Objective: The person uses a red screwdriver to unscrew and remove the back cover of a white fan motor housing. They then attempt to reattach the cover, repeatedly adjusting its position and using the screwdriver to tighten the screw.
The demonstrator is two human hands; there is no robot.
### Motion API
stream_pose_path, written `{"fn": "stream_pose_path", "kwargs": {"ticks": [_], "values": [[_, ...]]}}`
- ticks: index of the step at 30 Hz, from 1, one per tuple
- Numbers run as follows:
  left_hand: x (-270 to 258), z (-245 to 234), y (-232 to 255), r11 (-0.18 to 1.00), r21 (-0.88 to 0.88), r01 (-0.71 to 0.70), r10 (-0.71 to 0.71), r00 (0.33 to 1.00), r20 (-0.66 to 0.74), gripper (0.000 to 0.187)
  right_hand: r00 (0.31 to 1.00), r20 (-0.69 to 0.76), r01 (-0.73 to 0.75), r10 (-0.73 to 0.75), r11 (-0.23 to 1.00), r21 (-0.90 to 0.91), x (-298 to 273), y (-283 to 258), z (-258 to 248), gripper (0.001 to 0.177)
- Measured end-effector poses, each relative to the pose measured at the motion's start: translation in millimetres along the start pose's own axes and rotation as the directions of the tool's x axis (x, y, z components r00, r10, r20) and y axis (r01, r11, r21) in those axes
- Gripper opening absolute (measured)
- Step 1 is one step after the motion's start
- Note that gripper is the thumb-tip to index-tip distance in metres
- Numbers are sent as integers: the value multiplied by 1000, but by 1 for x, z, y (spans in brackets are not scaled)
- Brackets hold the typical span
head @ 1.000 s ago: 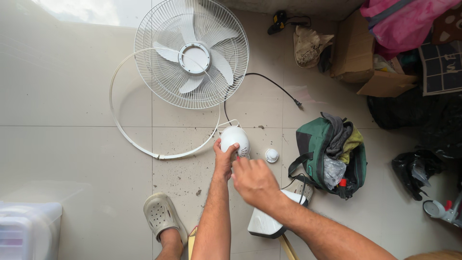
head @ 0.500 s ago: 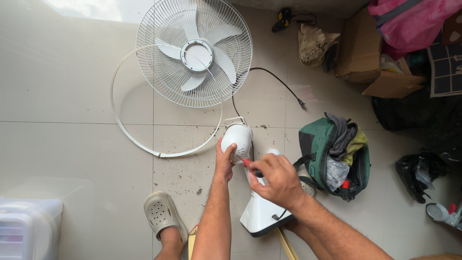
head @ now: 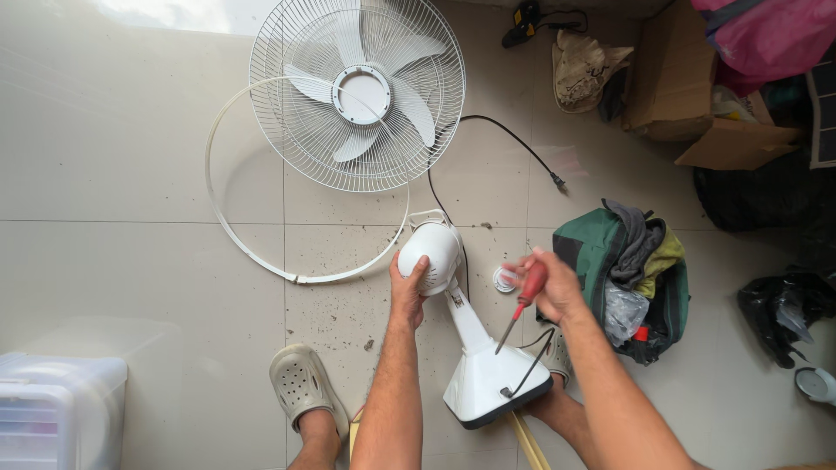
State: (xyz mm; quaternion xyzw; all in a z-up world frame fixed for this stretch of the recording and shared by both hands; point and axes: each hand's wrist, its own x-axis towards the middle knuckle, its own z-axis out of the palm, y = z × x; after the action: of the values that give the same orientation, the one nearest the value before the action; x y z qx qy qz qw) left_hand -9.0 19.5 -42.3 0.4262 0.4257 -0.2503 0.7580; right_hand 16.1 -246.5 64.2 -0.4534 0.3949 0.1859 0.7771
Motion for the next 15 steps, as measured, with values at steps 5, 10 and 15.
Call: {"fn": "stream_pose_path", "kwargs": {"ticks": [5,10,15], "values": [[-6,2,7,1000,26,8,-8,1000,-3,122,976,-213,-103,32,938,-331,47,47,-2,26],[-15,2,10,995,95,18,-16,1000,-23,116,907,-235,-38,-349,488,-872,102,72,-14,37],[-16,3,16,994,108,9,-8,1000,-11,114,903,-270,-119,-333,410,-904,137,91,-4,44]]}}
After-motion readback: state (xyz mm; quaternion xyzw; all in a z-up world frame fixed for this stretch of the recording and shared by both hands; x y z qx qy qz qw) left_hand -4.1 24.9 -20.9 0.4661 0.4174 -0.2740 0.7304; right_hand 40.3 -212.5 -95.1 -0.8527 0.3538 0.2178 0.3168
